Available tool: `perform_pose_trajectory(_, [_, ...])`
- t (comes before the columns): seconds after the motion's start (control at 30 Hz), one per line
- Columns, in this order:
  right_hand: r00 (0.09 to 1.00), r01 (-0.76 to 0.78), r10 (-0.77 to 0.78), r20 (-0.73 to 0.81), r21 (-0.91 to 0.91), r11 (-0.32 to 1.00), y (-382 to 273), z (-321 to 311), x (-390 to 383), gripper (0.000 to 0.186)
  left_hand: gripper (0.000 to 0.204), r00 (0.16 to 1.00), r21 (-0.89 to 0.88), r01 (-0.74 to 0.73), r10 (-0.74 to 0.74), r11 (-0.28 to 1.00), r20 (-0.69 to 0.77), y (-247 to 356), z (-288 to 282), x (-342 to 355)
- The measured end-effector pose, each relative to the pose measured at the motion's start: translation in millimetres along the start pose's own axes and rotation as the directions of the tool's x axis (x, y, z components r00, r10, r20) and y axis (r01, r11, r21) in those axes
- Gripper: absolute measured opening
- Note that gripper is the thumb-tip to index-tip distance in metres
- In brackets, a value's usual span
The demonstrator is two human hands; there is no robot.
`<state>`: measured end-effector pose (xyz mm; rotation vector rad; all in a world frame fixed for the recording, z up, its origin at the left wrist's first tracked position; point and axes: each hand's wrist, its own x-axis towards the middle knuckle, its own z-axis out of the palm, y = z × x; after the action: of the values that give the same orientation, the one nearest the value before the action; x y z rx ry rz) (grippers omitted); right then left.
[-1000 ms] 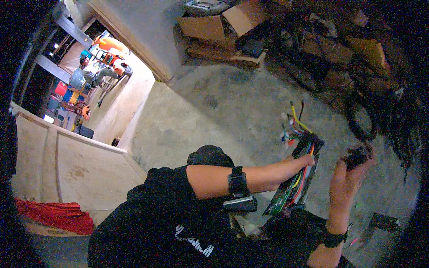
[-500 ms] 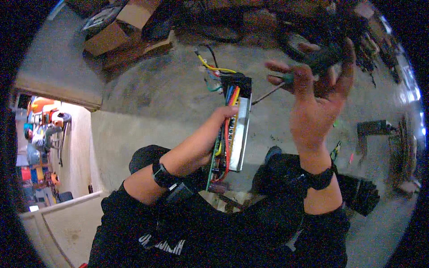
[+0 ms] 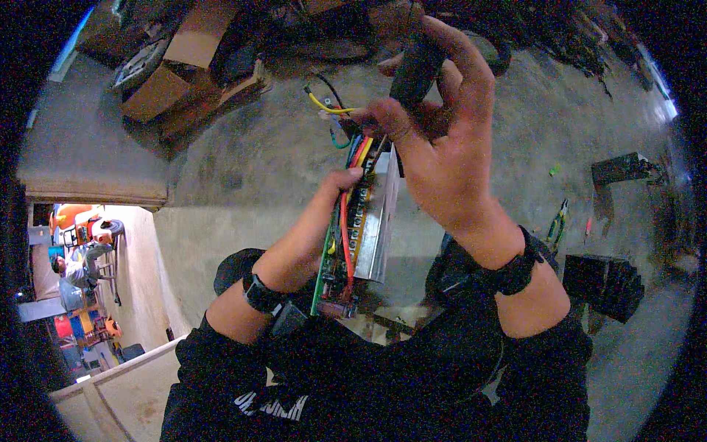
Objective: Inspecting and repairing an electronic controller for a vehicle by manipulating wiring and components with a screwdriver.
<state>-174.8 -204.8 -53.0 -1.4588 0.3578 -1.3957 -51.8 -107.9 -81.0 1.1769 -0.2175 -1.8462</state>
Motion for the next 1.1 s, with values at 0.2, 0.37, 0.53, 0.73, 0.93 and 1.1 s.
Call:
perform_pose_trajectory(0.2, [0.998, -0.028, 0.029, 0.061, -0.027, 0.999, -1.5, -2.0, -1.8, 0.066, 0.032, 1.000, -0.026, -0.016, 0.016, 1.000, 0.016, 4.6, 5.6, -7.4])
perform_pose_trajectory(0.37, [0.993, -0.111, 0.110, 0.033, 0.019, 0.994, -9.1, 4.2, -3.5, 0.068, 0.035, 0.995, -0.020, -0.052, 0.053, 0.998, 0.079, 2.5, 4.0, -3.8])
perform_pose_trajectory(0.53, [0.992, -0.121, 0.123, 0.038, -0.043, 0.992, -7.3, 2.1, -4.4, 0.069, 0.036, 0.995, 0.003, -0.072, 0.072, 0.997, 0.070, -4.8, -0.1, 5.7])
perform_pose_trajectory(0.73, [0.979, -0.194, 0.195, 0.058, -0.024, 0.981, -7.2, 10.0, -7.0, 0.070, 0.031, 0.990, -0.020, -0.087, 0.089, 0.996, 0.105, -11.9, -3.8, 7.9])
perform_pose_trajectory(0.93, [0.994, 0.012, 0.016, 0.107, -0.257, 0.966, 2.2, -26.9, -9.9, 0.049, 0.033, 0.977, -0.025, -0.073, 0.076, 0.997, 0.197, -32.3, -4.2, 30.0])
perform_pose_trajectory(1.1, [0.990, -0.109, 0.138, 0.041, -0.406, 0.907, 3.3, -34.8, 2.9, 0.040, 0.027, 0.971, -0.002, -0.041, 0.041, 0.999, 0.234, -20.2, -3.5, 15.8])
